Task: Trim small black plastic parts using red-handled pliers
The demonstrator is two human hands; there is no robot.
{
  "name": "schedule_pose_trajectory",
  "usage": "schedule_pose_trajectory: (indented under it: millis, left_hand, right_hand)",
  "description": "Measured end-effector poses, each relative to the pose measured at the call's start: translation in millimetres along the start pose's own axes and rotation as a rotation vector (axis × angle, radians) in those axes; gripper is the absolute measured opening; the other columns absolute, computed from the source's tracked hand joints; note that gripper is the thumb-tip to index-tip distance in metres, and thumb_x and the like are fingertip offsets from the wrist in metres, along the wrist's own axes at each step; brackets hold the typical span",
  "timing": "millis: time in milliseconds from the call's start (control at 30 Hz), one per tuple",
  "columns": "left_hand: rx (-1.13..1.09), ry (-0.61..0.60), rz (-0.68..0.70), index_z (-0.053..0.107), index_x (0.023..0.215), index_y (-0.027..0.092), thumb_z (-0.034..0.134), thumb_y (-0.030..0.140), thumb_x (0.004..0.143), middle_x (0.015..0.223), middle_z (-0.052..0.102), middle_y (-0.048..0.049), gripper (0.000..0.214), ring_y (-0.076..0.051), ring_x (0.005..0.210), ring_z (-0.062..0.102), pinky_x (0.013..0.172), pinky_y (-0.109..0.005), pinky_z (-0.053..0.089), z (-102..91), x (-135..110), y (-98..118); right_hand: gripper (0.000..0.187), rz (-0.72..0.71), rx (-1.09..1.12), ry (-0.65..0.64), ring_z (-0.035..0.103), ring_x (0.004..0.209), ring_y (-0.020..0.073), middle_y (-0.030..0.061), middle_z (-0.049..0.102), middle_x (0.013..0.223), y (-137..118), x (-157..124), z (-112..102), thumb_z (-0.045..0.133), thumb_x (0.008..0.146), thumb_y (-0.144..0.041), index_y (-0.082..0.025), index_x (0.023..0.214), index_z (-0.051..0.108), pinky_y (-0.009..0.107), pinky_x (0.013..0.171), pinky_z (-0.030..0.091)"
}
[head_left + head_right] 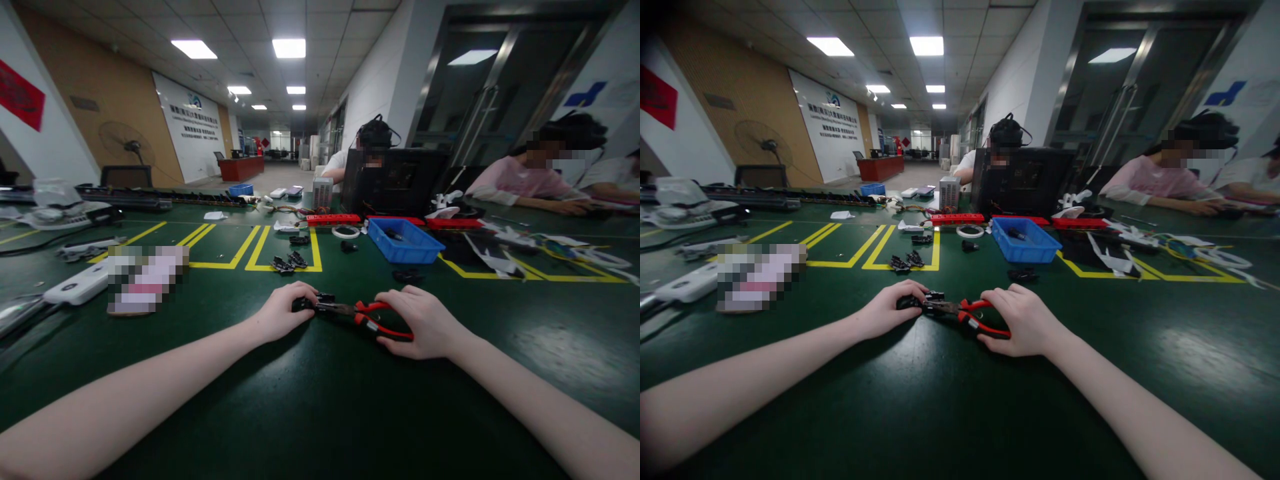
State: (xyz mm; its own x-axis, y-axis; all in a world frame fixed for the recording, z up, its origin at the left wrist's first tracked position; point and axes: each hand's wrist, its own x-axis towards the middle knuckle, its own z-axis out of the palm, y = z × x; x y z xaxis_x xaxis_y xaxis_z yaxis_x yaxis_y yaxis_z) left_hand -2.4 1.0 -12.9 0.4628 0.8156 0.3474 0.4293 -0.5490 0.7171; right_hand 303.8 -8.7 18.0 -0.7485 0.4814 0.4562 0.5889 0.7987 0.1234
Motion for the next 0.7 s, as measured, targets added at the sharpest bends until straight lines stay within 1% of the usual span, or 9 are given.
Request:
schedule_pose_trajectory:
  millis: [100, 200, 300, 400, 500, 700]
  left_hand:
    - [0.003, -0.004, 0.002, 0.067, 0.093, 0.019, 0.066, 0.010, 0.082, 0.117, 0.066, -0.0065, 0.014, -0.022, 0.111, 0.061, 0.103, -0.043, 0.044, -0.9, -0.1, 0.4]
    - [0.007, -0.007, 0.000, 0.067, 0.093, 0.018, 0.066, 0.010, 0.082, 0.117, 0.066, -0.0063, 0.014, -0.022, 0.111, 0.061, 0.103, -0.043, 0.044, -1.3, -0.2, 1.0]
    - [0.017, -0.008, 0.002, 0.067, 0.094, 0.019, 0.066, 0.010, 0.082, 0.116, 0.066, -0.0060, 0.015, -0.021, 0.110, 0.061, 0.104, -0.042, 0.044, -1.4, -0.5, 1.5]
    - [0.039, -0.014, 0.005, 0.067, 0.095, 0.019, 0.066, 0.010, 0.083, 0.117, 0.065, -0.0060, 0.016, -0.022, 0.111, 0.060, 0.103, -0.042, 0.044, -1.4, -0.6, 1.3]
    - [0.062, -0.023, 0.013, 0.067, 0.096, 0.019, 0.065, 0.011, 0.083, 0.116, 0.065, -0.0064, 0.016, -0.023, 0.111, 0.060, 0.102, -0.042, 0.044, -1.4, -0.3, 0.6]
    - [0.083, -0.030, 0.026, 0.067, 0.096, 0.019, 0.065, 0.010, 0.083, 0.116, 0.066, -0.0058, 0.016, -0.023, 0.109, 0.060, 0.102, -0.042, 0.043, -1.0, -0.2, 0.9]
  right_hand:
    - [0.052, 0.062, 0.025, -0.052, 0.063, 0.071, 0.0207, 0.0102, 0.070, 0.092, -1.5, 0.4, -1.2, 0.070, 0.072, -0.045, -0.013, 0.111, 0.059, 0.034, 0.066, 0.049]
    - [0.056, 0.104, 0.023, -0.092, 0.063, 0.073, 0.0210, 0.0100, 0.070, 0.095, -2.4, 0.7, -2.3, 0.072, 0.070, -0.045, -0.015, 0.115, 0.058, 0.034, 0.067, 0.049]
    - [0.060, 0.084, 0.005, -0.116, 0.063, 0.072, 0.0210, 0.0106, 0.071, 0.095, -2.3, 1.2, -3.2, 0.069, 0.073, -0.047, -0.014, 0.122, 0.057, 0.034, 0.068, 0.048]
    - [0.054, 0.047, -0.018, -0.135, 0.064, 0.071, 0.0209, 0.0114, 0.071, 0.093, -2.0, 1.5, -3.4, 0.066, 0.076, -0.047, -0.012, 0.116, 0.059, 0.034, 0.068, 0.047]
    - [0.051, 0.023, -0.055, -0.112, 0.064, 0.072, 0.0217, 0.0125, 0.071, 0.093, -2.0, 1.1, -2.4, 0.065, 0.076, -0.048, -0.011, 0.112, 0.060, 0.036, 0.070, 0.046]
    - [0.053, -0.045, -0.133, -0.018, 0.064, 0.076, 0.0229, 0.0127, 0.070, 0.093, -0.4, -1.7, 0.2, 0.064, 0.077, -0.048, -0.009, 0.112, 0.060, 0.037, 0.074, 0.047]
